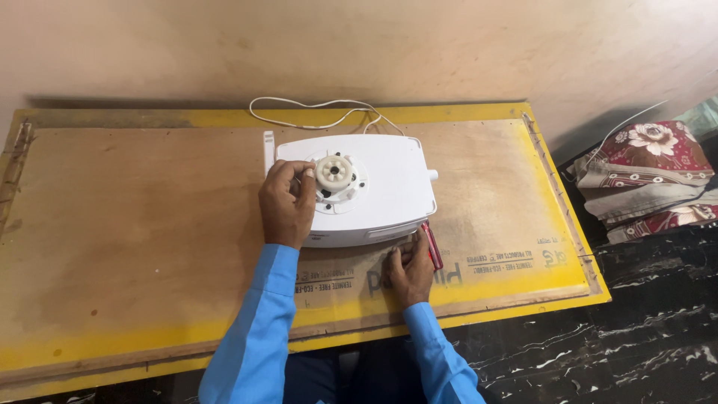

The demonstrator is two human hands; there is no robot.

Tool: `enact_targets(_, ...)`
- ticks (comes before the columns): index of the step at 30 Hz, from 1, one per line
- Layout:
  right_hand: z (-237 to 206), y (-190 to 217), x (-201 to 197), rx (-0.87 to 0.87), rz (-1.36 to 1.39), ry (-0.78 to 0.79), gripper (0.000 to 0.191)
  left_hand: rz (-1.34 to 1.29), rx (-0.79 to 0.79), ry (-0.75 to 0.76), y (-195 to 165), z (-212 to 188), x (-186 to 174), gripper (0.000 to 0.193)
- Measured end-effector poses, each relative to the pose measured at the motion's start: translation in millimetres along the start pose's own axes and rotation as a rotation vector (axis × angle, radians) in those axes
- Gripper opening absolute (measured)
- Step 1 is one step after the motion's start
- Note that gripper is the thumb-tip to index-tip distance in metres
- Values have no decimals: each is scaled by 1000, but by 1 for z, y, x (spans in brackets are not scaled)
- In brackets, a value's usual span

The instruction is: The person works on the underside of a white electric appliance base placed on a wooden board, using a red-handled screwdriver to loosen screws and turning a white plastic blade assembly by hand to detach and reattach it. At the end the person flips the appliance and presses its control buttons.

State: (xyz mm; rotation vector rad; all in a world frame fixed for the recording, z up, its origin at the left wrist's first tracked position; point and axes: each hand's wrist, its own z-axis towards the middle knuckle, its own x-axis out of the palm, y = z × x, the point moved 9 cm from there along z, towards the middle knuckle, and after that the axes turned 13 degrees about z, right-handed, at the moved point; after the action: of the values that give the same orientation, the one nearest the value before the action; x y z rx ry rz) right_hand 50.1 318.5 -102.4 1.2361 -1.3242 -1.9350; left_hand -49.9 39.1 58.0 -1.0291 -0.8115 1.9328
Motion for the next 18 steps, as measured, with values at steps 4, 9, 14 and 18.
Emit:
enact_targets(4,0,-4,2,22,8,9,69,3,-4,5,1,-1,1,6)
enact_targets(9,0,-2,0,-8,33,-2,70,7,15,-11,-1,-1,0,7)
enact_targets(14,0,-1,0,2,30,9,70,18,7,-5,0,0,1,6)
enact_targets(18,-1,1,-1,1,85,7,70,10,1,6,0,0,2,7)
